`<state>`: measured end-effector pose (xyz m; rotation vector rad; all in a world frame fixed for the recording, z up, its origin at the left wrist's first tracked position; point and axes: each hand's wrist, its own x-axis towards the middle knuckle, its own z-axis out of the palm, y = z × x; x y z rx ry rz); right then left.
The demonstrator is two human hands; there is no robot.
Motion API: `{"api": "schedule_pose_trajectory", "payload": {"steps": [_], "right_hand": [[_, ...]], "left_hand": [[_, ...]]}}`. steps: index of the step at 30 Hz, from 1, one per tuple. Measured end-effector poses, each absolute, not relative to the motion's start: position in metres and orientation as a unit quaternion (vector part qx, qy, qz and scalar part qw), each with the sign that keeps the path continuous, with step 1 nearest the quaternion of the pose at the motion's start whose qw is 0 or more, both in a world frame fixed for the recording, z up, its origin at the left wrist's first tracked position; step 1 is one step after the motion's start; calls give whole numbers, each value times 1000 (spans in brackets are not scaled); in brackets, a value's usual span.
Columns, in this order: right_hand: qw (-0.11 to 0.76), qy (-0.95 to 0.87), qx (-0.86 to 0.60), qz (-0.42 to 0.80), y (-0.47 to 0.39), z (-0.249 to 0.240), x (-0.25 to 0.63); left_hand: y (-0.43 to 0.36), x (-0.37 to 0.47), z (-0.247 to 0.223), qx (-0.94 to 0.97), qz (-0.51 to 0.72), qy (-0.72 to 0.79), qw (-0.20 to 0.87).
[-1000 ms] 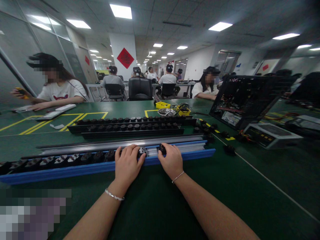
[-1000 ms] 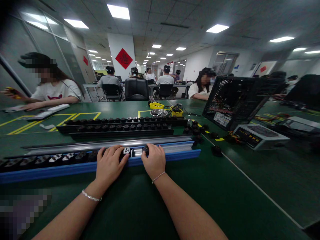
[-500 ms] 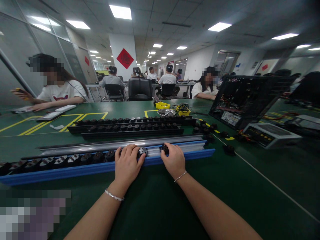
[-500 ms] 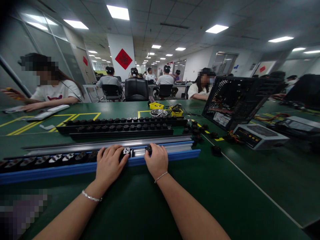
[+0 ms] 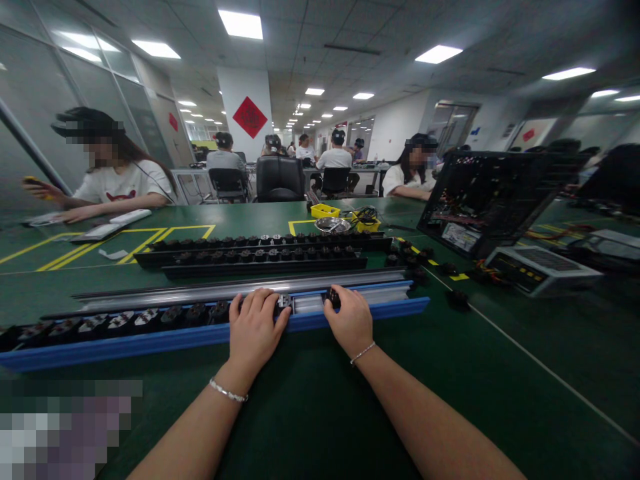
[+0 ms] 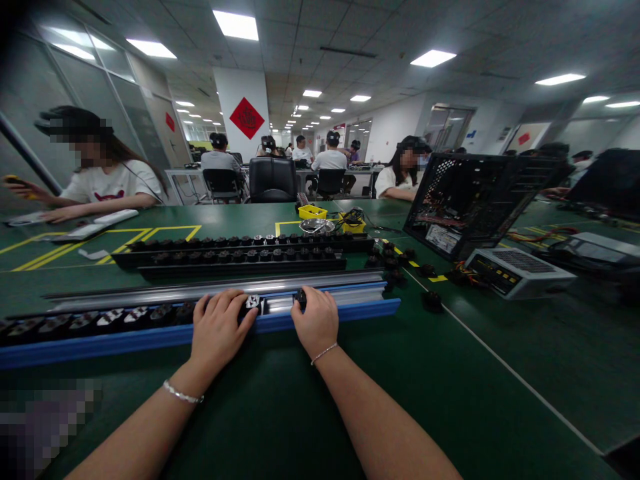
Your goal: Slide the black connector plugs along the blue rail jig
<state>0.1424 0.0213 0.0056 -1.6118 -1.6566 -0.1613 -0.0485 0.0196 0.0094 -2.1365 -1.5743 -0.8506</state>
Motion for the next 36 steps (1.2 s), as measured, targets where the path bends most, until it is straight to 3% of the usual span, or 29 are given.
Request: {"api": "schedule_pose_trajectory", "payload": {"steps": [36], "right_hand": [[396,-639,-655,-76,21,6,151]], "left_hand": [[19,-49,11,-755,-311,-556,157]]}}
